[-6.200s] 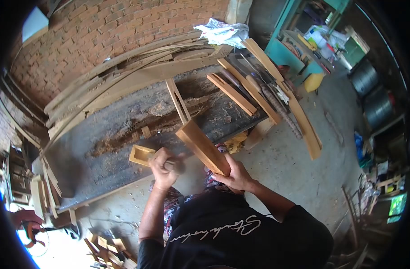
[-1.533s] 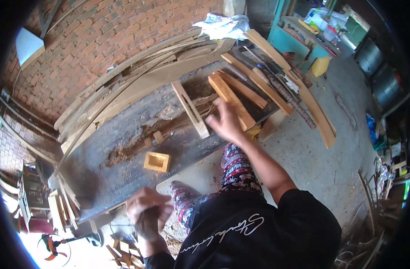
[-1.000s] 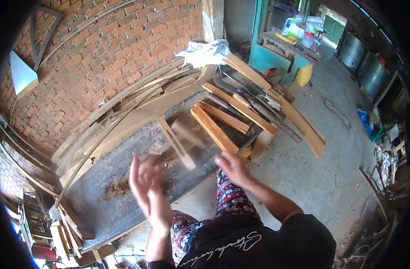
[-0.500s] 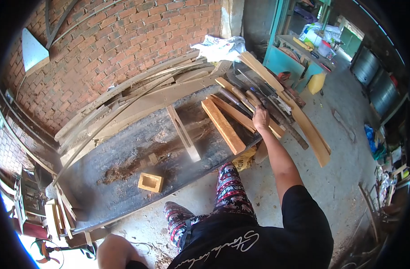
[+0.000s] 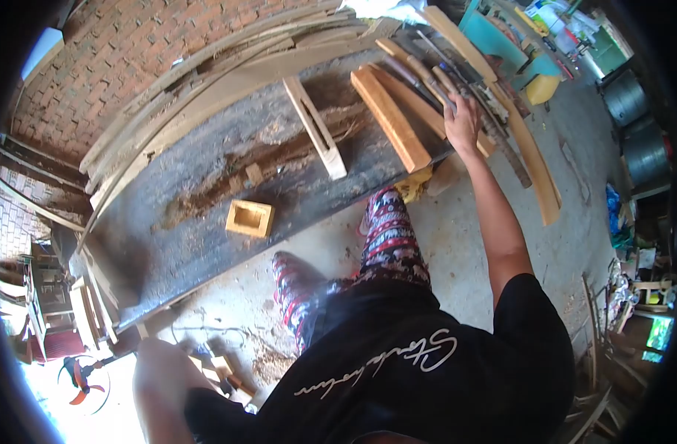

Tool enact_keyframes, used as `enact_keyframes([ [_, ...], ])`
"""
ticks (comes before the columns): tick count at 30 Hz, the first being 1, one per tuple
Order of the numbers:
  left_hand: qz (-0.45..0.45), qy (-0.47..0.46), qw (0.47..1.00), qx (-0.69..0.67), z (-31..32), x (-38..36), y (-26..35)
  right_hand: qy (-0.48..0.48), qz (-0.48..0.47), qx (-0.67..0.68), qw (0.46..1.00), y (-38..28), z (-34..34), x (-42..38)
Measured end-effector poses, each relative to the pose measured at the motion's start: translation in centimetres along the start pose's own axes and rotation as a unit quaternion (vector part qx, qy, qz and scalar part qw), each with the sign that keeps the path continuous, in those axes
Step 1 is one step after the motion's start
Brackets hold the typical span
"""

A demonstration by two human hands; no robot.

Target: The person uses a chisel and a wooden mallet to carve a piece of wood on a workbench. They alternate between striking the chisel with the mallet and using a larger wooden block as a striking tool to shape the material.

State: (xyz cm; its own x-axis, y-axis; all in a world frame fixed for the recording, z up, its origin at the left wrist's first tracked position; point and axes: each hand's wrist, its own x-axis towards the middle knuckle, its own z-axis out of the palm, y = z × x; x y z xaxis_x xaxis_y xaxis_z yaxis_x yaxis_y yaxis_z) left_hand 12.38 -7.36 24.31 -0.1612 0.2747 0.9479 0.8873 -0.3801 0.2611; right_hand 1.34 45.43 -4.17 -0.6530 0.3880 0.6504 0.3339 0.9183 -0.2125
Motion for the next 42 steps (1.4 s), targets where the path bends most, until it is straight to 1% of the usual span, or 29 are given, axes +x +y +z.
enact_keyframes([
  [1, 0.000, 0.002, 1.000, 0.004, -0.3, -0.2, 0.2, 0.029, -0.044, 0.051, 0.997, -2.4, -1.1, 0.0],
  [3, -0.001, 0.007, 1.000, 0.010, -0.7, -0.6, 0.4, -0.004, -0.031, 0.172, 0.985, -10.5, -4.8, -0.9],
  [4, -0.002, 0.009, 1.000, 0.015, -0.9, -0.9, 0.6, 0.012, -0.103, 0.219, 0.970, -12.6, -4.2, -1.8],
  [5, 0.001, 0.011, 1.000, 0.022, -1.1, -1.1, 0.8, -0.015, -0.137, 0.257, 0.957, -17.2, -6.5, -2.9],
  [6, -0.002, 0.013, 0.999, 0.030, -1.3, -1.4, 0.8, -0.061, -0.157, 0.331, 0.928, -20.1, -5.5, -4.5],
  [7, 0.004, 0.017, 0.999, 0.036, -1.3, -1.5, 1.0, -0.100, -0.211, 0.335, 0.913, -23.0, -5.4, -6.2],
  [9, 0.012, 0.025, 0.999, 0.043, -1.6, -2.0, 1.2, -0.223, -0.255, 0.324, 0.883, -28.7, -4.1, -9.8],
  [10, 0.015, 0.032, 0.998, 0.044, -1.6, -2.3, 1.3, -0.200, -0.284, 0.309, 0.885, -31.0, -3.6, -11.5],
  [11, 0.017, 0.038, 0.998, 0.047, -1.6, -2.6, 1.3, -0.255, -0.292, 0.276, 0.880, -32.9, -4.6, -11.9],
  [12, 0.022, 0.043, 0.998, 0.049, -1.6, -2.8, 1.4, -0.286, -0.284, 0.256, 0.879, -34.5, -3.6, -13.2],
  [13, 0.025, 0.049, 0.997, 0.050, -1.7, -3.1, 1.3, -0.239, -0.292, 0.203, 0.904, -35.7, -2.5, -14.9],
  [16, 0.042, 0.066, 0.996, 0.046, -1.9, -4.1, 1.2, -0.216, -0.308, 0.169, 0.911, -36.7, -0.3, -16.6],
  [17, 0.046, 0.071, 0.995, 0.046, -1.8, -4.4, 1.2, -0.274, -0.305, 0.181, 0.894, -36.6, 0.1, -16.7],
  [18, 0.050, 0.080, 0.995, 0.043, -2.0, -4.7, 1.2, -0.332, -0.299, 0.191, 0.874, -36.3, 0.4, -16.9],
  [19, 0.055, 0.086, 0.994, 0.043, -2.0, -5.1, 1.1, -0.331, -0.301, 0.185, 0.875, -35.9, 0.7, -17.1],
  [21, 0.061, 0.097, 0.992, 0.044, -2.1, -5.8, 0.8, -0.291, -0.339, 0.197, 0.873, -35.4, 1.4, -17.7],
  [23, 0.072, 0.107, 0.990, 0.049, -2.1, -6.3, 0.5, -0.260, -0.343, 0.208, 0.878, -34.2, 0.6, -17.8],
  [26, 0.097, 0.144, 0.983, 0.069, -1.9, -7.7, -0.4, -0.172, -0.288, 0.329, 0.883, -30.8, -1.8, -17.4],
  [27, 0.102, 0.162, 0.978, 0.086, -1.6, -8.6, -1.0, -0.189, -0.261, 0.333, 0.886, -29.0, -2.0, -17.2],
  [29, 0.085, 0.191, 0.968, 0.140, -0.8, -11.1, -2.4, -0.118, -0.239, 0.354, 0.897, -25.6, -6.0, -14.1],
  [30, 0.057, 0.193, 0.964, 0.173, -0.2, -12.4, -3.5, -0.086, -0.217, 0.299, 0.925, -23.1, -6.3, -13.3],
  [31, -0.004, 0.183, 0.958, 0.223, 0.5, -14.0, -4.9, -0.055, -0.194, 0.241, 0.949, -20.5, -6.6, -12.4],
  [33, -0.177, 0.108, 0.933, 0.294, 2.3, -17.9, -7.8, -0.154, -0.054, 0.102, 0.981, -15.2, -7.9, -10.2],
  [34, -0.293, 0.084, 0.923, 0.235, 3.3, -19.9, -9.0, -0.166, 0.018, 0.100, 0.981, -12.8, -7.9, -9.2],
  [35, -0.408, 0.061, 0.892, 0.187, 4.3, -21.9, -10.2, -0.177, 0.090, 0.099, 0.975, -10.1, -7.5, -8.2],
  [37, -0.548, 0.067, 0.826, 0.115, 6.0, -25.2, -11.4, -0.104, 0.068, 0.002, 0.992, -3.6, -4.9, -6.7],
  [38, -0.577, 0.033, 0.807, 0.118, 6.3, -26.7, -11.5, -0.097, 0.084, -0.012, 0.992, -1.0, -4.1, -5.7],
  [40, -0.583, -0.011, 0.802, 0.130, 6.3, -28.5, -11.5, -0.082, 0.109, -0.030, 0.990, 2.2, -3.9, -3.4],
  [42, -0.583, -0.031, 0.800, 0.141, 6.2, -29.7, -11.3, -0.029, 0.060, -0.022, 0.998, 5.4, -2.2, -1.6],
])
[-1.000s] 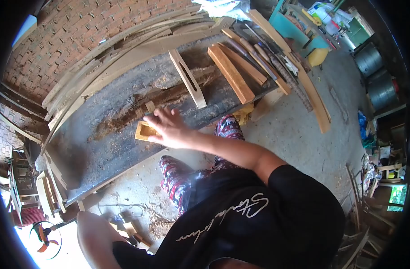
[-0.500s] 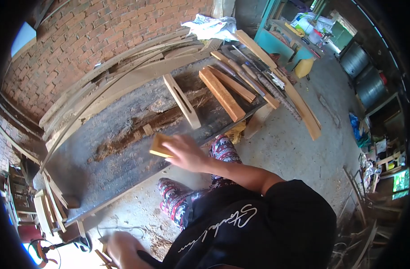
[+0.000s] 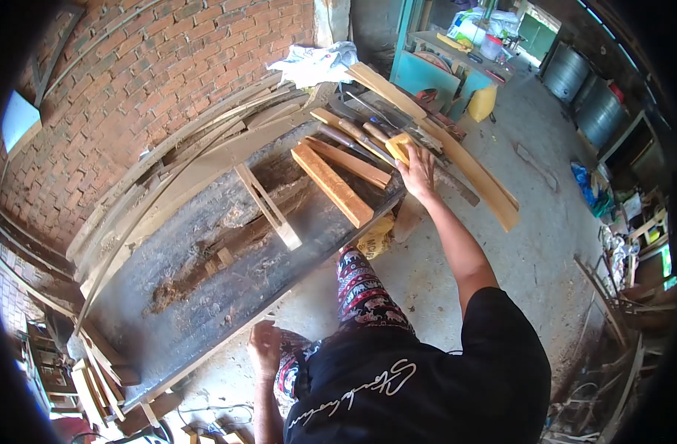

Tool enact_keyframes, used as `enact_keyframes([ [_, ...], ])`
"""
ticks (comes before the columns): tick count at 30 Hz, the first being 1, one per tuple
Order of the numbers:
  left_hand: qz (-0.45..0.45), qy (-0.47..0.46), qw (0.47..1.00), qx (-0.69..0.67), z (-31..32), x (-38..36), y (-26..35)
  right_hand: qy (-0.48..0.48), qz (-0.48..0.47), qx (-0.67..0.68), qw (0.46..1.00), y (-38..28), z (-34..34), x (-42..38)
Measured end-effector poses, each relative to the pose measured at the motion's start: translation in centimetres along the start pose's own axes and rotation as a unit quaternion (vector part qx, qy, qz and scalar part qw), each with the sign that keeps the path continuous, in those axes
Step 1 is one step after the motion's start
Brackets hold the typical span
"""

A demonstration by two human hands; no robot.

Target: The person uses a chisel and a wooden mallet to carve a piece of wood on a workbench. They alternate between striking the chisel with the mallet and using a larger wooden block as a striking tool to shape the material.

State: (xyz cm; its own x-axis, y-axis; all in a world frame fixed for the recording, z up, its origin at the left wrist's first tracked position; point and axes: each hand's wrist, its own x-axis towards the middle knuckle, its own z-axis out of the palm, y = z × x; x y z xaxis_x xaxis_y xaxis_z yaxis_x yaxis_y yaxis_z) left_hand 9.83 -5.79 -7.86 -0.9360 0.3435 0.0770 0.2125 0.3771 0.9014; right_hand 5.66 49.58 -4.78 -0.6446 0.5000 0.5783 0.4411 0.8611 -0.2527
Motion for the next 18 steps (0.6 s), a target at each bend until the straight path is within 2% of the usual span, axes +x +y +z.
enact_keyframes([
  [1, -0.020, 0.000, 1.000, 0.001, 0.0, -0.2, -0.7, 0.023, -0.023, 0.005, 0.999, 1.4, 1.3, 1.2],
  [3, -0.038, -0.001, 0.999, 0.008, 0.3, 0.1, -1.2, 0.004, -0.005, 0.021, 1.000, 1.9, 2.3, 3.2],
  [5, -0.070, -0.002, 0.997, 0.022, 0.4, 0.5, -0.9, -0.078, 0.080, -0.032, 0.993, 1.0, 2.4, 4.1],
  [7, -0.073, -0.012, 0.997, 0.015, 1.1, 1.0, 0.1, -0.116, 0.081, -0.034, 0.989, 0.2, 2.4, 3.9],
  [9, -0.061, -0.016, 0.997, 0.047, 1.9, 1.6, 0.0, -0.028, 0.044, -0.046, 0.998, -1.2, 2.8, 2.8],
  [11, -0.067, -0.026, 0.997, 0.037, 3.0, 2.3, 1.2, 0.024, 0.008, -0.004, 1.000, -4.4, 1.0, 1.2],
  [13, -0.059, -0.068, 0.995, 0.040, 3.8, 2.9, 2.1, 0.049, -0.041, 0.133, 0.989, -6.7, 2.4, -1.5],
  [17, -0.035, -0.112, 0.992, 0.050, 5.7, 4.1, 2.2, -0.007, -0.111, 0.141, 0.984, -14.2, 0.5, -5.7],
  [18, -0.016, -0.120, 0.991, 0.049, 6.0, 4.5, 2.4, -0.073, -0.070, 0.120, 0.988, -15.3, 0.9, -6.4],
])
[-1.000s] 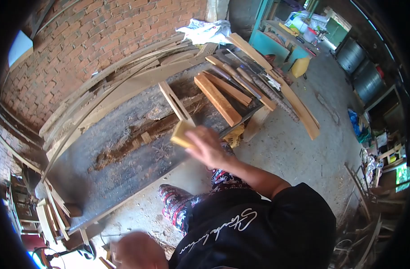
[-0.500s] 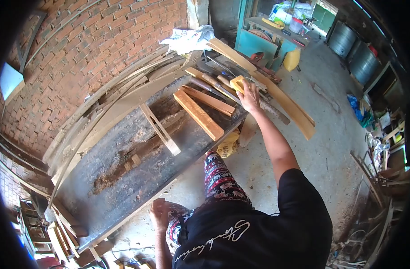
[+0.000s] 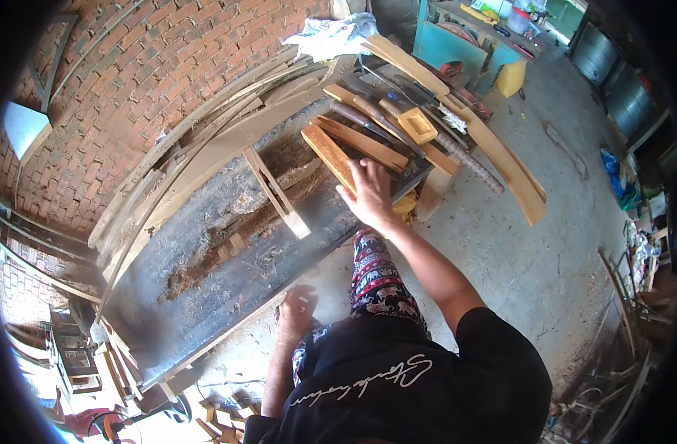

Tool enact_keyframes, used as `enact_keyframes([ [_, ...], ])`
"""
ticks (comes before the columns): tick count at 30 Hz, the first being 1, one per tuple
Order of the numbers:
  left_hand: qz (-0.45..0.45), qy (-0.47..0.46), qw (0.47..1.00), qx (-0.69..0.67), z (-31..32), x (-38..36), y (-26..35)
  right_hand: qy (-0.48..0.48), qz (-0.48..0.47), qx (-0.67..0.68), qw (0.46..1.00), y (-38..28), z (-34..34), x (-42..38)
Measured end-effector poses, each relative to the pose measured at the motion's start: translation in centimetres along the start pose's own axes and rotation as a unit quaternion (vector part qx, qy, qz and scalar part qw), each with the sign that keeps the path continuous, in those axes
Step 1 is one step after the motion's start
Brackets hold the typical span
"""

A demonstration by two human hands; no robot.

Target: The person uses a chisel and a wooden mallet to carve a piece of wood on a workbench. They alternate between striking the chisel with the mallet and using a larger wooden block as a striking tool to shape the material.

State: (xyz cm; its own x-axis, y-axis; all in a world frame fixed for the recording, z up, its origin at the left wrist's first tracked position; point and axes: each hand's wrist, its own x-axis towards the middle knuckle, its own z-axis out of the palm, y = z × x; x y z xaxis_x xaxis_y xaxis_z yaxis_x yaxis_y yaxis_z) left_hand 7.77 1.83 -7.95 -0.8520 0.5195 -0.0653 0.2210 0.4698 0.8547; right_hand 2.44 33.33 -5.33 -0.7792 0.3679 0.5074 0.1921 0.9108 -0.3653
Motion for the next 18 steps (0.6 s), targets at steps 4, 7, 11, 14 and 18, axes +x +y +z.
enact_keyframes([
  [4, 0.036, -0.001, 0.999, -0.005, 0.2, 1.3, 1.5, -0.131, 0.045, -0.101, 0.985, -1.6, 0.4, -0.3],
  [7, 0.044, 0.012, 0.999, -0.016, 0.0, 1.0, 1.7, -0.136, 0.045, -0.119, 0.983, -1.0, 1.5, -0.3],
  [11, 0.001, 0.008, 1.000, -0.014, -0.3, -1.0, -0.1, -0.171, 0.048, -0.126, 0.976, -1.0, 1.1, -0.2],
  [14, -0.003, 0.040, 0.999, -0.001, -0.3, -3.1, -3.6, -0.186, 0.059, -0.084, 0.977, -1.8, -0.5, 0.3],
  [18, -0.036, 0.068, 0.997, -0.003, -1.6, -5.7, -7.3, -0.085, 0.079, -0.029, 0.993, 3.2, 2.2, 3.6],
])
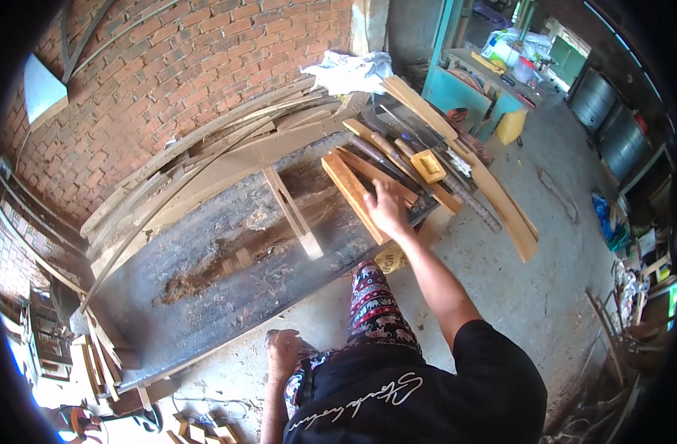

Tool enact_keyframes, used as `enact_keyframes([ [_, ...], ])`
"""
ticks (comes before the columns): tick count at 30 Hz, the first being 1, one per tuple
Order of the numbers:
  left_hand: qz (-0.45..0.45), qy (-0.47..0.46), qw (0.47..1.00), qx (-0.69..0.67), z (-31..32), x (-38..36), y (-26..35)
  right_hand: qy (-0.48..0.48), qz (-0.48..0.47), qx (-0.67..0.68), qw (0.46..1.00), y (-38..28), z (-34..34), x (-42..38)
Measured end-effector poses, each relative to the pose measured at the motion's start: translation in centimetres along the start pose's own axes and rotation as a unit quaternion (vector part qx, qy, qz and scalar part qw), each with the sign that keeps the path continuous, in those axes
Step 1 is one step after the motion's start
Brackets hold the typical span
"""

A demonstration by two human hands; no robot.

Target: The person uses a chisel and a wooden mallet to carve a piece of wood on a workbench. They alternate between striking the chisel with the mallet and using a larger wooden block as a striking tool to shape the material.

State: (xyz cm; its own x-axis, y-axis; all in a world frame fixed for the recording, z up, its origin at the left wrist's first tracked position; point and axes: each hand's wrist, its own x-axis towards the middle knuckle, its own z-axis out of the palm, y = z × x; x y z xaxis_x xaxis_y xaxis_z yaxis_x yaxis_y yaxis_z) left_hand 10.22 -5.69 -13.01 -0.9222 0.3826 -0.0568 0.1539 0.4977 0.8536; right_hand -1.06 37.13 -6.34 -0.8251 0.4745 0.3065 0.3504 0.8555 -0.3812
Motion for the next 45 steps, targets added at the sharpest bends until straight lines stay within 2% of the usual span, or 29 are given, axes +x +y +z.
enact_keyframes([
  [1, -0.006, 0.004, 1.000, -0.001, -0.4, -0.2, -0.7, -0.025, 0.043, -0.025, 0.998, -0.3, -1.9, 1.1],
  [3, 0.004, 0.040, 0.999, -0.013, -0.9, -0.7, -1.9, 0.040, 0.026, -0.149, 0.988, 2.0, -0.6, 3.0],
  [4, -0.084, 0.021, 0.995, -0.053, -1.7, -0.7, -0.7, -0.012, 0.035, -0.149, 0.988, 2.4, -1.3, 3.7],
  [7, -0.105, 0.046, 0.991, -0.062, -1.9, -0.5, -0.1, -0.058, 0.007, -0.169, 0.984, 4.8, -0.3, 4.1],
  [11, -0.064, 0.065, 0.994, -0.067, -1.4, 0.4, 2.3, -0.044, -0.002, -0.092, 0.995, 5.7, -0.6, 3.8],
  [14, -0.036, 0.050, 0.997, -0.042, -1.5, 1.1, 3.9, 0.013, 0.018, 0.150, 0.988, 5.1, -2.1, 1.7],
  [15, -0.014, 0.040, 0.998, -0.037, -1.6, 1.4, 4.5, 0.037, 0.010, 0.145, 0.989, 1.8, -4.7, -0.3],
  [17, -0.019, 0.016, 0.999, -0.045, -1.2, 2.3, 3.8, -0.025, 0.034, 0.222, 0.974, -1.6, -6.2, -3.3],
  [20, 0.000, 0.007, 0.999, -0.031, 0.0, 3.0, 3.2, -0.006, -0.161, 0.176, 0.971, -5.5, -5.4, -8.5],
  [21, 0.013, 0.007, 0.999, -0.030, 0.4, 3.0, 3.4, -0.041, -0.171, 0.203, 0.963, -7.2, -4.8, -10.0],
  [23, 0.044, -0.001, 0.999, -0.029, 0.7, 3.2, 4.1, -0.070, -0.249, 0.157, 0.953, -10.3, -3.3, -12.2],
  [26, 0.038, -0.015, 0.997, -0.072, 0.4, 2.8, 5.2, -0.111, -0.311, 0.165, 0.930, -14.0, -0.5, -13.7],
  [27, 0.045, -0.015, 0.996, -0.078, 0.3, 2.7, 5.5, -0.161, -0.308, 0.178, 0.921, -14.9, 0.4, -13.8],
  [29, 0.069, 0.011, 0.997, -0.043, -0.2, 2.4, 5.4, -0.142, -0.357, 0.154, 0.910, -16.2, 1.9, -13.8],
  [31, 0.034, 0.036, 0.998, -0.032, -0.8, 2.1, 5.0, -0.125, -0.379, 0.124, 0.908, -16.7, 2.1, -13.4],
  [33, 0.019, 0.067, 0.997, 0.017, -2.4, 2.1, 6.3, -0.096, -0.376, 0.142, 0.910, -16.6, 1.6, -12.2],
  [34, 0.083, 0.116, 0.985, 0.100, -2.5, 2.5, 4.8, -0.046, -0.364, 0.142, 0.919, -16.2, 1.2, -11.2],
  [37, 0.151, 0.175, 0.948, 0.219, -4.6, 4.2, 5.1, 0.060, -0.295, 0.128, 0.945, -13.5, -0.9, -7.8],
  [38, 0.145, 0.171, 0.945, 0.239, -5.5, 4.9, 6.0, 0.048, -0.212, 0.141, 0.966, -12.0, -0.4, -6.6],
  [39, 0.142, 0.168, 0.941, 0.256, -6.1, 5.8, 6.9, 0.113, -0.226, 0.033, 0.967, -10.4, -1.3, -5.3],
  [40, 0.153, 0.168, 0.930, 0.289, -6.5, 6.8, 7.0, 0.087, -0.164, 0.044, 0.982, -9.1, -2.0, -4.2],
  [42, 0.169, 0.148, 0.919, 0.323, -7.0, 8.9, 6.4, 0.099, -0.099, -0.036, 0.989, -5.7, -2.5, -1.6],
  [45, 0.192, 0.112, 0.914, 0.339, -7.0, 10.4, 5.3, 0.099, -0.070, -0.078, 0.989, 0.0, -2.3, 2.1],
])
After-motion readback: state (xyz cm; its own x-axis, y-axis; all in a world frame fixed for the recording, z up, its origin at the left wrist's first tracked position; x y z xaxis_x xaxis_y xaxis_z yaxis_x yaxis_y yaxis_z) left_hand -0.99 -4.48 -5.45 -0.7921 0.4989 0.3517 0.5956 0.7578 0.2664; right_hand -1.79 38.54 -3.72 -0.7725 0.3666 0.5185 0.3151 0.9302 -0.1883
